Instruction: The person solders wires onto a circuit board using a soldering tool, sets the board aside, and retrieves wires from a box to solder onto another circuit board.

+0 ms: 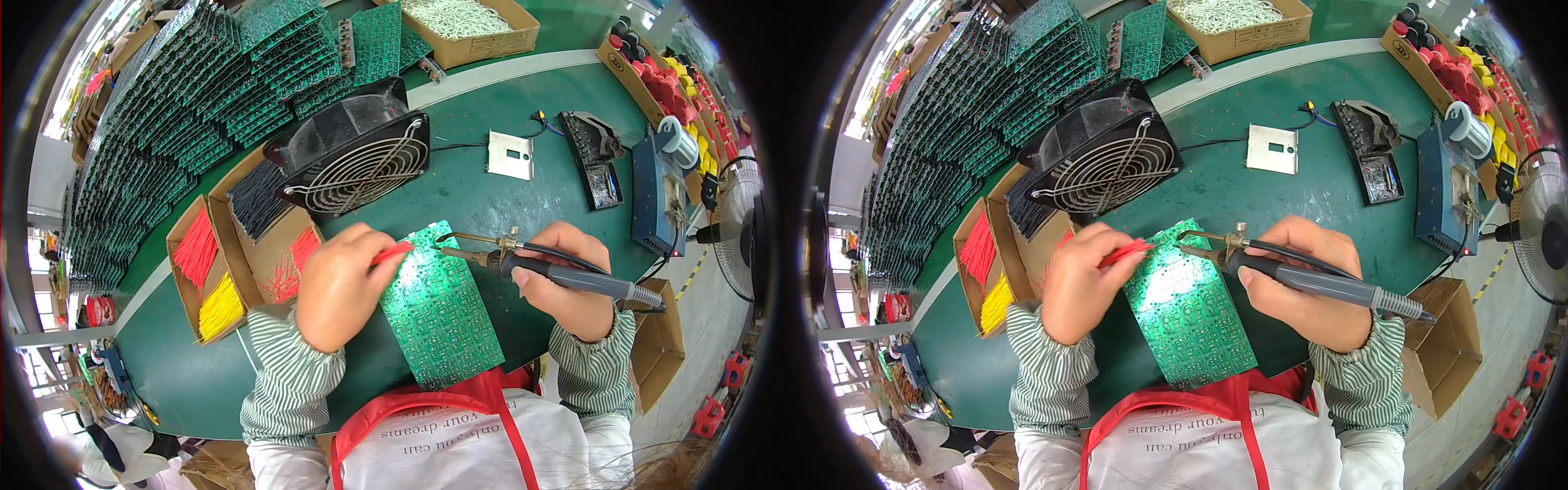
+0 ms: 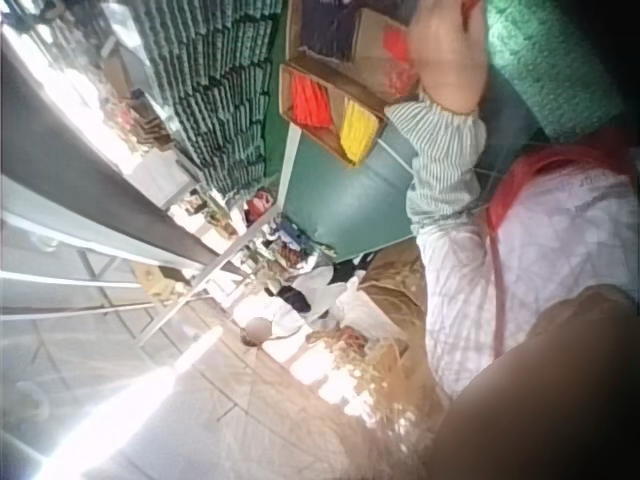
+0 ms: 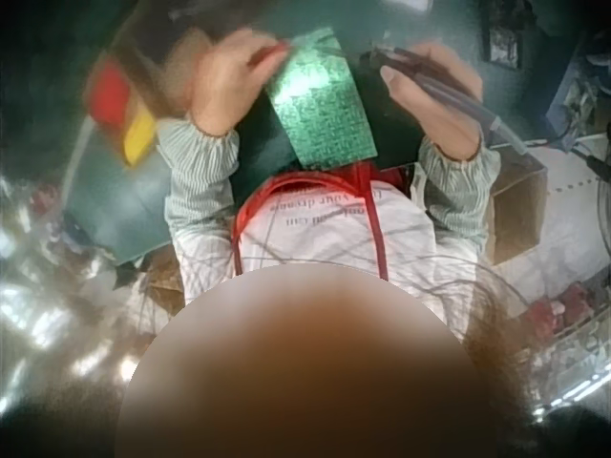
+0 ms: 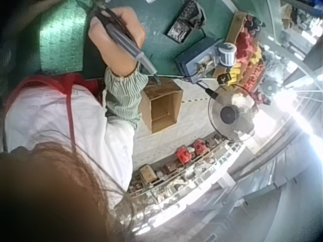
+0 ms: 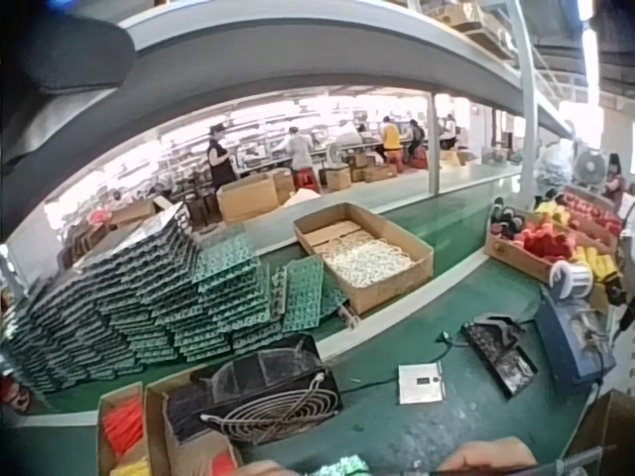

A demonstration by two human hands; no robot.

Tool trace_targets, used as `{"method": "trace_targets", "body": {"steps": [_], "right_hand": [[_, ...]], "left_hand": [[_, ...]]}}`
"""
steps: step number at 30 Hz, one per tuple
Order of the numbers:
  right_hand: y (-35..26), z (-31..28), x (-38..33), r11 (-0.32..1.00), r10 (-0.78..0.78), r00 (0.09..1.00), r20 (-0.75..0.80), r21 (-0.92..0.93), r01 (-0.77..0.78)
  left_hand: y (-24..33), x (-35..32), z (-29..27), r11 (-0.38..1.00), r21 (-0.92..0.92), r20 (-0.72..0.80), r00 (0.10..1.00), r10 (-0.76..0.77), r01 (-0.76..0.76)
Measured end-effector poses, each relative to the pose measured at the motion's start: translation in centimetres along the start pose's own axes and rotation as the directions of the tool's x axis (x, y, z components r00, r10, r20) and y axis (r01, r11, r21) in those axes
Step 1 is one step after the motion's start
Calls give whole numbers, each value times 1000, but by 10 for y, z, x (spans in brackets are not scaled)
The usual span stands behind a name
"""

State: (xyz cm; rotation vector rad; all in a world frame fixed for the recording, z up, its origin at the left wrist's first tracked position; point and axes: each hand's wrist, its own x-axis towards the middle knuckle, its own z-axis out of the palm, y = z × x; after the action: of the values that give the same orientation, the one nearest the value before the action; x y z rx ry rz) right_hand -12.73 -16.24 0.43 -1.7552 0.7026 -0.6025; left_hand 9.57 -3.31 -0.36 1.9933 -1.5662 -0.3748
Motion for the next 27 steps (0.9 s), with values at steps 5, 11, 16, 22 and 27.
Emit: {"method": "trace_targets", "body": {"steps": [5, 11, 16, 22, 27], "right_hand": [[1, 0, 0, 999, 36, 999, -13, 31, -36], [6, 1, 4, 1000, 17, 1000, 4, 5, -17], [7, 3, 7, 1000, 23, 1000, 18, 7, -23], [6, -3, 3, 998, 49, 999, -10, 38, -49], [6, -9, -2, 993, 102, 994, -25, 66, -101]], "left_hand": [[-6, 8, 17, 999, -36, 38, 999, 7, -6], [-7, 13, 21, 998, -47, 81, 996, -29, 32], [-8, 13, 19, 998, -52, 89, 996, -31, 35], [-8, 12, 17, 998, -61, 101, 995, -22, 28], [-12, 9, -18, 910, 414, -250, 963, 100, 13]]}}
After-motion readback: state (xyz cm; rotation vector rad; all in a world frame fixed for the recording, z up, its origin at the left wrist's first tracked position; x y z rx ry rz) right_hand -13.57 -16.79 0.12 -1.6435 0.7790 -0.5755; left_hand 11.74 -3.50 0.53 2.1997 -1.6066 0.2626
